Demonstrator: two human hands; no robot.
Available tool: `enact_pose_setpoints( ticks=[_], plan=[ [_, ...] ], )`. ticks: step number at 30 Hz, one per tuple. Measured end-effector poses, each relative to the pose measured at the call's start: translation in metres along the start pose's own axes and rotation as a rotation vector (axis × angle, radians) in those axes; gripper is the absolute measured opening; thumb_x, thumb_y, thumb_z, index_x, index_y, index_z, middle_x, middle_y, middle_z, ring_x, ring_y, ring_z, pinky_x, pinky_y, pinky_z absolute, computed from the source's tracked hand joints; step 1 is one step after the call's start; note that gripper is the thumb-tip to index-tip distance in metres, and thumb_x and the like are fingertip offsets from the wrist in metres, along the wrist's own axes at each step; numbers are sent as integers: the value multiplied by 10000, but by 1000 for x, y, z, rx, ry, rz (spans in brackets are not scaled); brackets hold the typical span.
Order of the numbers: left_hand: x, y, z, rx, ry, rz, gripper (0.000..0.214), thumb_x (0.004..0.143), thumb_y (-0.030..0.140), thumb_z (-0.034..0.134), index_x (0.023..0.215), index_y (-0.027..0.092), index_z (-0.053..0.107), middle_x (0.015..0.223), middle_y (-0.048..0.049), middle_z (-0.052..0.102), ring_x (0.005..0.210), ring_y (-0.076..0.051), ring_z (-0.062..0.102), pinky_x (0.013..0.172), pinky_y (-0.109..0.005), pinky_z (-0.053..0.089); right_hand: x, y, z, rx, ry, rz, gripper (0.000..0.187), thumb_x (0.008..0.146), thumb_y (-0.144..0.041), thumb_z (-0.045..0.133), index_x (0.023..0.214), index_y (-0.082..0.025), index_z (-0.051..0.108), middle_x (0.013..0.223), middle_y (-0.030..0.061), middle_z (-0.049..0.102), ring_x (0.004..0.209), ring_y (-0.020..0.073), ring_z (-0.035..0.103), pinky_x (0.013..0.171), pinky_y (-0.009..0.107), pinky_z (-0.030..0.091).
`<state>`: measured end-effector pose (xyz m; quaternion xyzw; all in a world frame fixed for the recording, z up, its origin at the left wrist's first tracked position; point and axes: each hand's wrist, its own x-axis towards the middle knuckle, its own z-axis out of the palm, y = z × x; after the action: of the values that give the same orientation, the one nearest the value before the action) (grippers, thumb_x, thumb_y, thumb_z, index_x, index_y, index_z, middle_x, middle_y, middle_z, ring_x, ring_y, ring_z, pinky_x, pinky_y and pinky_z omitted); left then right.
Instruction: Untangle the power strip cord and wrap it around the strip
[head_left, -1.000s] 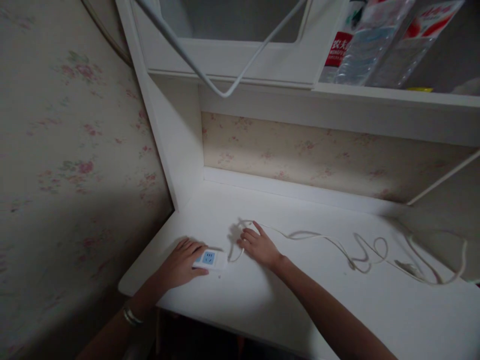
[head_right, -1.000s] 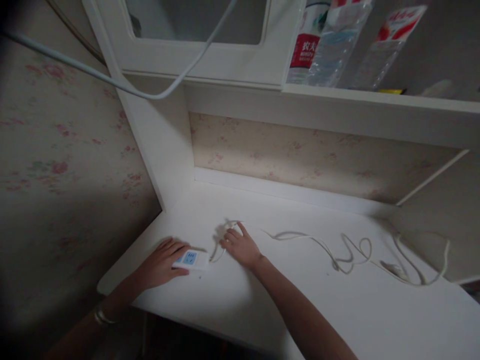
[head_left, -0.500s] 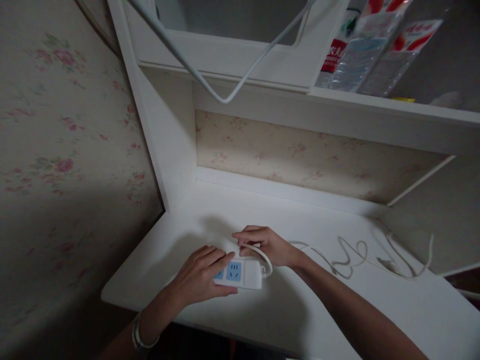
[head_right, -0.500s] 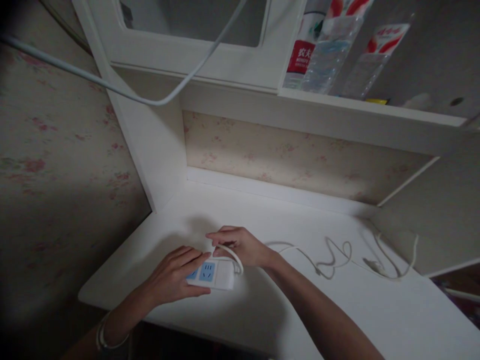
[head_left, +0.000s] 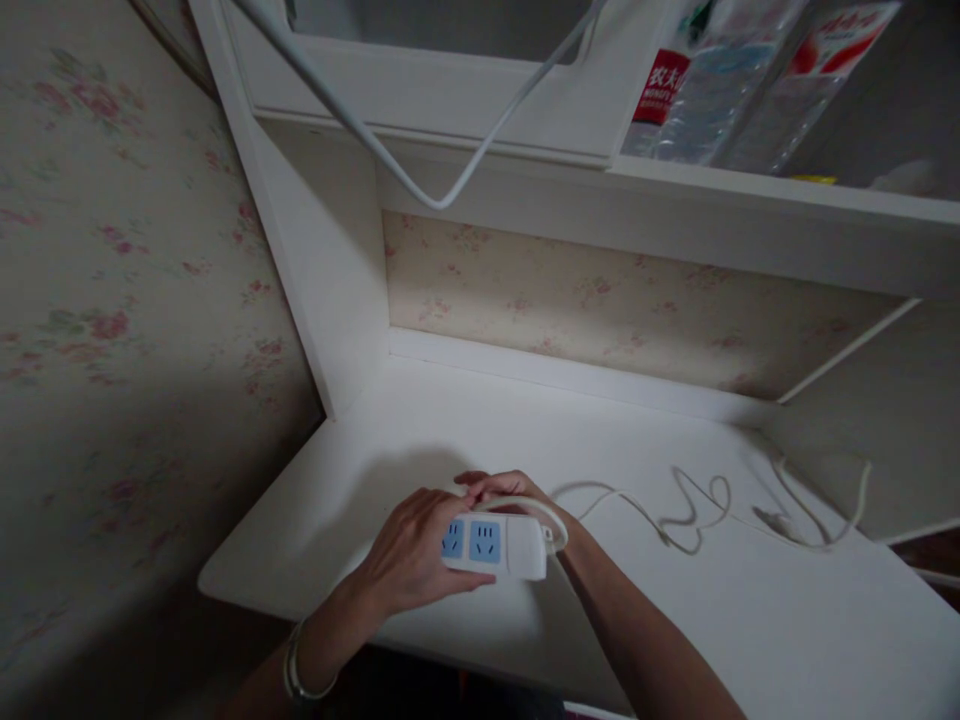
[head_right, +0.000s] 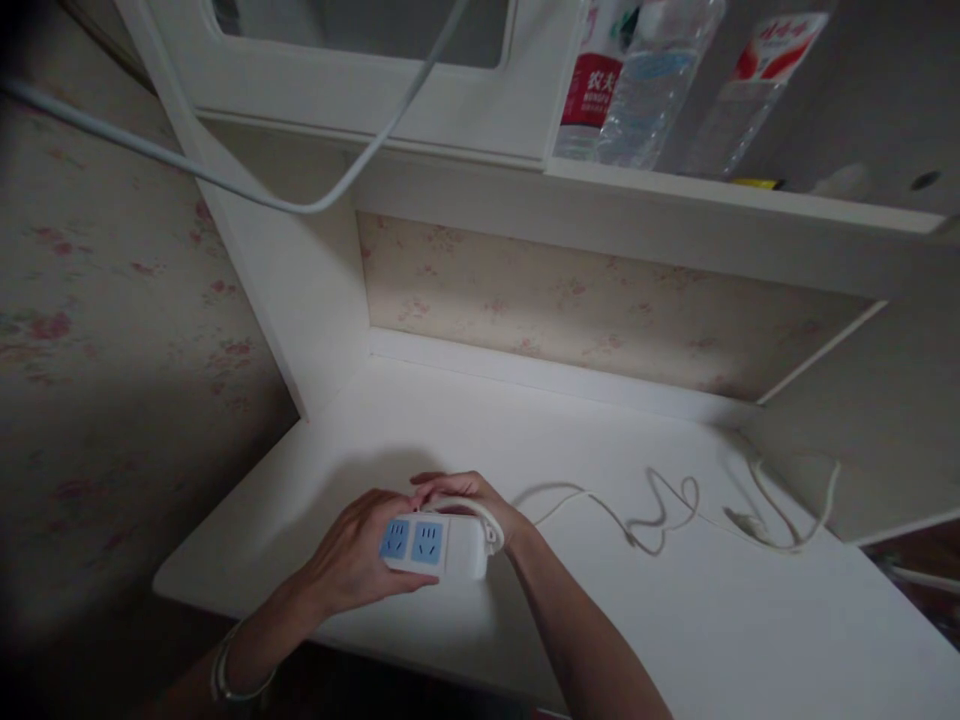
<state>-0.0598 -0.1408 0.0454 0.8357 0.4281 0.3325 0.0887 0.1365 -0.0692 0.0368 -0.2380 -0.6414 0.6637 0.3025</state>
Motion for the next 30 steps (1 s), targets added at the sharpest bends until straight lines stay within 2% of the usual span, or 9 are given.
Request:
enact_pose_setpoints(
  ticks=[3,5,8,11,13,15,20,25,30],
  plan=[
    [2,2,1,29,-16,-11,899,629,503,757,1381,232,347,1071,-75,648,929,-244,608,830,-411,497,1,11,4,105,74,29,326,733,-518,666,785,-196,648,841,18,669,891,226,631,811,338,475],
    [3,2,-1,81,-29,21,859,674,500,727,1400,240,349,1019,-74,640,899,-236,592,819,-401,489,-4,18,5,-8,75,92,337,772,-526,603,853,-201,640,838,17,664,794,210,629,740,327,489],
    [4,0,-5,148,17,19,658,735,499,677,1306,239,480,973,-70,613,905,-231,562,819,-382,472,-18,26,9,-261,52,117,292,804,-478,574,841,-195,634,823,30,668,768,202,612,733,327,490],
    [5,-7,-9,263,28,-10,540,778,485,641,1237,219,539,941,-70,598,892,-232,544,802,-378,449,-36,23,17,-585,18,161,317,923,-395,415,817,-181,624,814,53,671,754,190,611,726,318,479],
    [7,-12,-10,367,-13,-15,512,798,461,627,1240,218,540,925,-70,597,876,-236,536,780,-382,430,-48,15,23,-884,8,163,292,954,-335,360,939,-184,610,884,66,682,776,194,627,711,305,466],
    [8,-16,-9,451,-54,-16,501,806,425,628,1253,222,530,937,-71,599,876,-242,529,771,-388,411,-58,2,27,-1140,9,152,232,950,-296,389,1017,-192,585,907,64,687,766,201,640,670,291,445],
    [11,-22,-5,545,-133,13,531,778,336,672,1269,218,509,959,-66,604,893,-249,520,772,-398,380,-72,-31,26,-1516,20,77,243,957,-292,417,827,-194,598,753,31,653,654,168,611,583,272,367],
    [13,-18,-2,560,-165,41,548,760,336,702,1259,220,508,982,-59,612,911,-247,518,781,-394,362,-72,-55,21,-1595,-16,-67,294,954,-347,453,751,-192,598,714,27,625,671,160,569,642,301,353],
    [9,-8,-2,513,-230,155,605,735,384,730,1270,239,486,1003,-36,623,913,-232,522,797,-387,354,-63,-68,14,-1395,-98,-128,305,938,-428,472,873,-189,650,797,38,652,746,155,578,706,286,373]
  ],
)
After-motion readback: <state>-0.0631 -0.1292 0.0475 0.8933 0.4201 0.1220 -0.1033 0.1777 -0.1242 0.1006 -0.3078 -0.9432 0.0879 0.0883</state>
